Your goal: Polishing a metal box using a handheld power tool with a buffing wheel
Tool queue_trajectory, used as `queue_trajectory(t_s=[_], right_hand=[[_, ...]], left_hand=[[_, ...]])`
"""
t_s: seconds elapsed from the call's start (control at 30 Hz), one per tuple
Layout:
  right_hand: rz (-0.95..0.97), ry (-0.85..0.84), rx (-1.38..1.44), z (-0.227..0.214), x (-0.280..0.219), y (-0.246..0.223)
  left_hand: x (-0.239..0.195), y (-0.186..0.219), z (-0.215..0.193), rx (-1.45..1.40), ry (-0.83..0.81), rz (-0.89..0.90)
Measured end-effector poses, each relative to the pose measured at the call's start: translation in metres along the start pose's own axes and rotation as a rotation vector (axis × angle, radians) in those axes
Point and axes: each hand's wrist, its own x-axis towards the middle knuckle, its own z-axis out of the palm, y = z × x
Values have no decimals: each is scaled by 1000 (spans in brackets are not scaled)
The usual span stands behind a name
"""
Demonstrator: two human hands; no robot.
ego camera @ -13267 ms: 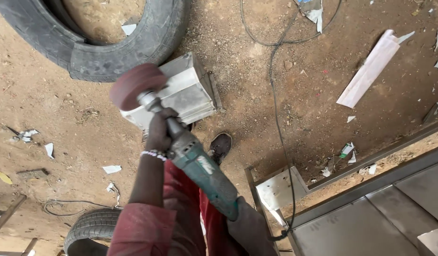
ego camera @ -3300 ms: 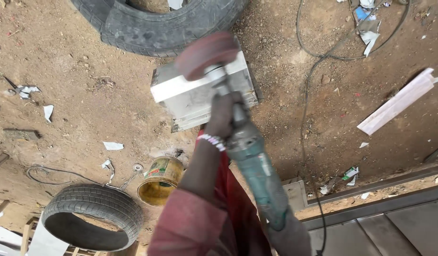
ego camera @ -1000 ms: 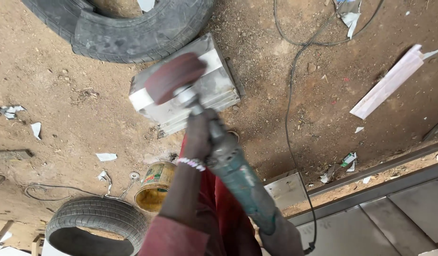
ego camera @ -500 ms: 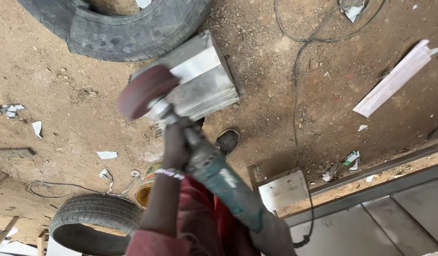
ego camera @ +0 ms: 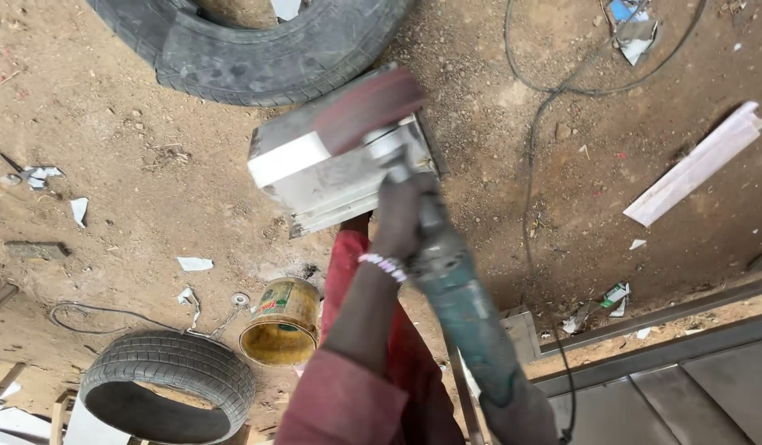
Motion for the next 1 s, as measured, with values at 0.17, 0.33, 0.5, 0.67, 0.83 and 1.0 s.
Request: queue_trajectory(t_s=[0.17, 0.33, 0.5, 0.67, 0.83, 1.0], right_hand=[[9, 244, 54, -23, -8, -12], [69, -138, 42, -41, -37, -88], [-167, -248, 114, -58, -34, -142], [-193, -238, 124, -27, -24, -116], [124, -224, 101, -46, -16, -76], [304, -164, 152, -49, -7, -27]], left_hand=[[6, 3, 26, 0, -148, -46], [27, 9, -69, -9, 23, 37], [8, 42, -154, 592, 203, 367], [13, 30, -130, -102, 387, 0], [20, -1, -38, -104, 221, 10], [-25, -8, 53, 169, 28, -33]])
